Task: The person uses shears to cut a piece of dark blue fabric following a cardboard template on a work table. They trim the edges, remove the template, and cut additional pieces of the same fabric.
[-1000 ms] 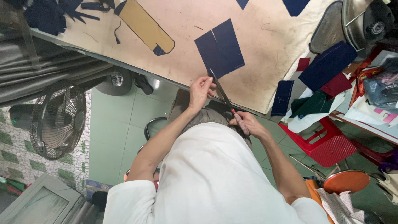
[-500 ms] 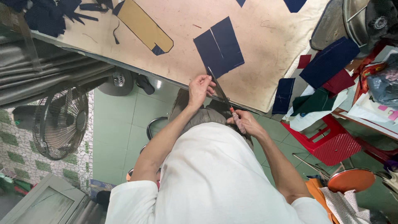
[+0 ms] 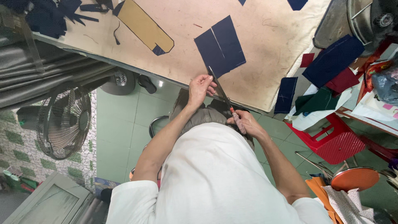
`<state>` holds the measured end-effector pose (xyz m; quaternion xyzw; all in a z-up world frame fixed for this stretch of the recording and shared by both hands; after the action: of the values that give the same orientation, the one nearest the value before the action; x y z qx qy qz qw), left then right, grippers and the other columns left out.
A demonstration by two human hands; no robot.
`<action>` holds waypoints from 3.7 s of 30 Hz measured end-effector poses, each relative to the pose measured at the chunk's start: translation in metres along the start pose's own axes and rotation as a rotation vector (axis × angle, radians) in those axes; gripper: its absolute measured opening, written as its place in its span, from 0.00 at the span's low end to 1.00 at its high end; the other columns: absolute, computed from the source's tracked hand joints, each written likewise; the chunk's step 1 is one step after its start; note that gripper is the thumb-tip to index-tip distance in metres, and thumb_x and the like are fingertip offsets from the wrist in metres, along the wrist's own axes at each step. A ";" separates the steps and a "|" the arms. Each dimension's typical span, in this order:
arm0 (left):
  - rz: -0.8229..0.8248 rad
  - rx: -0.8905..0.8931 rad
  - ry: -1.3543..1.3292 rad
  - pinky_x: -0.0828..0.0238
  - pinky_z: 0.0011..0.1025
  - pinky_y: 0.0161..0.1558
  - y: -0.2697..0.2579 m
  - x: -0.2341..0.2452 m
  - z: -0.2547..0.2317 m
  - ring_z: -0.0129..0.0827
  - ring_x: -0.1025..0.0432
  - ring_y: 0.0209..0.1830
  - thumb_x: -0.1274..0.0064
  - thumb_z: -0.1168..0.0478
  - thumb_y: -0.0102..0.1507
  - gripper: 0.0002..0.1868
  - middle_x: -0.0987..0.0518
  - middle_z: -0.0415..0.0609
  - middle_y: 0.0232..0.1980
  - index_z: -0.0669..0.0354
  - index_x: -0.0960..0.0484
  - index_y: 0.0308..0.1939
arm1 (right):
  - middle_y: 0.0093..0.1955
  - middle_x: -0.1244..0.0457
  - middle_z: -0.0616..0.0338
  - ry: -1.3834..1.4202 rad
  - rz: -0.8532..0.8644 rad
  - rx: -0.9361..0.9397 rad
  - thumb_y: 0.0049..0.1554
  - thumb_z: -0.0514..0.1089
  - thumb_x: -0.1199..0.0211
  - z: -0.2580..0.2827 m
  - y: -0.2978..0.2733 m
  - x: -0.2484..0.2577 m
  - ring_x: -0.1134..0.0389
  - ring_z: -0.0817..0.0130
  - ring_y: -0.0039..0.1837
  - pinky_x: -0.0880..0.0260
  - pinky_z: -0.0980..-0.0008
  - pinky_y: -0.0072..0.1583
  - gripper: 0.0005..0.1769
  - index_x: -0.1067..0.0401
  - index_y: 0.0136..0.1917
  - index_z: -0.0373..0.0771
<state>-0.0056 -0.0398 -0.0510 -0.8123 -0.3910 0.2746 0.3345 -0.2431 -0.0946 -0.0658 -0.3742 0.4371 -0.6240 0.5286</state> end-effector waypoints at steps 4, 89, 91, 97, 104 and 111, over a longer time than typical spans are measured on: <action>0.011 0.002 -0.001 0.20 0.21 0.22 0.001 -0.001 0.000 0.30 0.22 0.20 0.51 0.57 0.69 0.13 0.16 0.58 0.34 0.67 0.24 0.48 | 0.33 0.32 0.59 0.012 -0.007 -0.006 0.63 0.51 0.49 -0.001 -0.002 0.000 0.37 0.68 0.37 0.40 0.73 0.40 0.18 0.26 0.38 0.41; -0.099 -0.072 0.150 0.26 0.16 0.24 -0.009 0.074 -0.008 0.24 0.25 0.23 0.50 0.54 0.69 0.12 0.19 0.46 0.30 0.59 0.22 0.47 | 0.47 0.37 0.41 0.150 0.022 0.390 0.60 0.40 0.43 0.160 -0.036 0.061 0.39 0.57 0.52 0.34 0.62 0.52 0.20 0.31 0.59 0.20; -0.212 -0.137 0.177 0.27 0.15 0.24 -0.031 0.095 -0.051 0.22 0.26 0.23 0.50 0.56 0.69 0.09 0.21 0.44 0.29 0.57 0.21 0.45 | 0.47 0.36 0.41 0.102 -0.074 0.398 0.59 0.41 0.42 0.126 -0.012 0.086 0.37 0.55 0.51 0.33 0.61 0.52 0.19 0.30 0.57 0.22; -0.641 -0.491 0.336 0.29 0.17 0.24 -0.061 0.209 -0.165 0.22 0.25 0.22 0.47 0.64 0.66 0.02 0.21 0.42 0.27 0.53 0.19 0.39 | 0.43 0.32 0.46 -0.202 -0.583 0.342 0.54 0.46 0.37 0.037 0.058 0.188 0.31 0.47 0.50 0.29 0.54 0.52 0.14 0.25 0.50 0.35; -0.821 -0.794 0.613 0.27 0.23 0.24 -0.006 0.351 -0.261 0.32 0.23 0.25 0.50 0.68 0.66 0.06 0.19 0.49 0.32 0.55 0.19 0.41 | 0.45 0.34 0.39 -0.323 -0.900 0.472 0.53 0.45 0.34 0.125 -0.033 0.197 0.31 0.39 0.53 0.32 0.49 0.57 0.15 0.26 0.49 0.32; -0.685 -1.120 1.036 0.30 0.41 0.38 0.014 0.161 -0.295 0.49 0.23 0.36 0.50 0.69 0.65 0.12 0.16 0.60 0.41 0.63 0.19 0.52 | 0.40 0.41 0.47 -0.769 -1.540 0.433 0.62 0.43 0.48 0.174 -0.080 0.171 0.39 0.51 0.43 0.37 0.55 0.47 0.09 0.35 0.42 0.38</action>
<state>0.2971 -0.0115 0.0935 -0.7181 -0.4916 -0.4855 0.0836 -0.1350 -0.2845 0.0693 -0.6400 -0.2714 -0.7067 0.1316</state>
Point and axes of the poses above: each hand's wrist, its own y-axis towards the middle knuckle, its own x-axis out of the back of the hand, z = x × y, the point moved 9 cm from there along y, towards the middle knuckle
